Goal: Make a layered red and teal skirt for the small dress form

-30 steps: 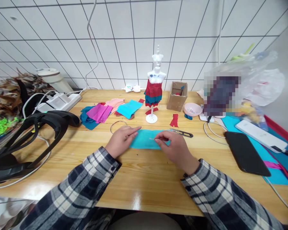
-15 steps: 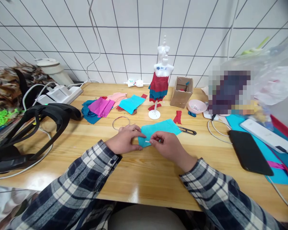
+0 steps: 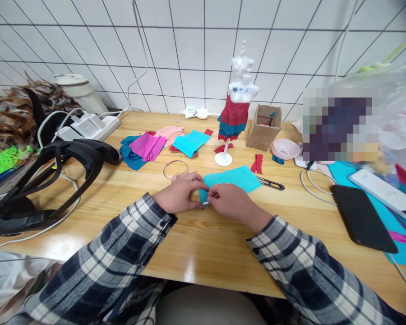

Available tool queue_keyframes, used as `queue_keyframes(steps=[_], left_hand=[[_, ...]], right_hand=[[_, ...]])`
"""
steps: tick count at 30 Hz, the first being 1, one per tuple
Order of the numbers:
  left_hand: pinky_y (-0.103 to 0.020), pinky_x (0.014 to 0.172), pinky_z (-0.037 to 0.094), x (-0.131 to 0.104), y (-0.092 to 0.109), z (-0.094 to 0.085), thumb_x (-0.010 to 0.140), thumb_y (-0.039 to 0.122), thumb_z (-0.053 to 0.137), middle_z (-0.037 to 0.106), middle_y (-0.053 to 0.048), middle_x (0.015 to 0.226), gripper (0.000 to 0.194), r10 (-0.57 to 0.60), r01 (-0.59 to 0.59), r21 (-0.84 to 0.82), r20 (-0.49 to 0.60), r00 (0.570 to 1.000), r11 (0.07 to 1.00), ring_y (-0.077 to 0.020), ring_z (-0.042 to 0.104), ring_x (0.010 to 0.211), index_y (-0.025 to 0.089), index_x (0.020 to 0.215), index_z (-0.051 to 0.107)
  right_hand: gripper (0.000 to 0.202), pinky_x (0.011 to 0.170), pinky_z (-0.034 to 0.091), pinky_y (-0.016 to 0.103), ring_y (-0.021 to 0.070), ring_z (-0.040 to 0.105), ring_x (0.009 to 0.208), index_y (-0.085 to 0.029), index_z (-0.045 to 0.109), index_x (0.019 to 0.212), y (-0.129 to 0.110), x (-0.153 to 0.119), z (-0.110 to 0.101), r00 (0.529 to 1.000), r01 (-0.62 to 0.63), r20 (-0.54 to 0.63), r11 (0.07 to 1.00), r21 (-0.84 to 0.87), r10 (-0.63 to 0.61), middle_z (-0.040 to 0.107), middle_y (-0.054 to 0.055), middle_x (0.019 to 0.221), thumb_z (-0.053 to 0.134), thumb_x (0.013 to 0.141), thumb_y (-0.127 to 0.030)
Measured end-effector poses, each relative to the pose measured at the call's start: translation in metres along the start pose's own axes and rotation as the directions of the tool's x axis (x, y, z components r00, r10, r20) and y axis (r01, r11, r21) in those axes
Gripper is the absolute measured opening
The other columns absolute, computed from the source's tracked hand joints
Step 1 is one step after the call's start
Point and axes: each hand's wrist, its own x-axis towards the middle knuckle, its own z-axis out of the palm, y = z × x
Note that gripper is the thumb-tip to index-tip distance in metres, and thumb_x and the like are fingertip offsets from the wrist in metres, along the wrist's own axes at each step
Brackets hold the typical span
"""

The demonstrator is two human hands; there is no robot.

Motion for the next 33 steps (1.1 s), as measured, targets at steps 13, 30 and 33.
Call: queue_keyframes(steps=[13, 30, 33], left_hand=[[-0.043, 0.097, 0.035, -0.002, 0.003, -0.006, 0.077, 0.030, 0.066, 0.061, -0.004, 0.118, 0.029, -0.022, 0.022, -0.029, 0.004, 1.000, 0.999, -0.0277, 0.054, 0.114, 0.029, 0.106, 0.068], [-0.045, 0.094, 0.032, 0.003, 0.006, 0.004, 0.074, 0.039, 0.074, 0.062, -0.003, 0.114, 0.026, -0.110, 0.110, 0.009, -0.049, 0.993, 0.994, -0.0268, 0.054, 0.112, 0.028, 0.096, 0.068], [-0.045, 0.095, 0.031, 0.003, 0.006, 0.004, 0.074, 0.040, 0.075, 0.061, -0.002, 0.115, 0.028, -0.126, 0.127, 0.014, -0.026, 0.992, 0.992, -0.0271, 0.053, 0.114, 0.029, 0.099, 0.067]], right_hand=[[0.022, 0.060, 0.033, 0.027, 0.0186, 0.063, 0.083, -0.025, 0.073, 0.089, -0.003, -0.001, 0.001, 1.000, -0.013, 0.020, 0.997, -0.080, 0.015, 0.074, 0.003, 0.091, 0.052, 0.088, -0.028], [0.022, 0.057, 0.031, 0.028, 0.0190, 0.063, 0.078, -0.025, 0.073, 0.087, -0.003, -0.001, 0.003, 1.000, -0.018, -0.010, 0.995, -0.101, 0.017, 0.074, 0.003, 0.087, 0.052, 0.087, -0.033], [0.021, 0.056, 0.031, 0.027, 0.0176, 0.062, 0.076, -0.026, 0.074, 0.087, 0.000, -0.004, 0.000, 1.000, -0.005, -0.020, 0.997, -0.073, 0.003, 0.075, 0.002, 0.086, 0.054, 0.086, -0.033]])
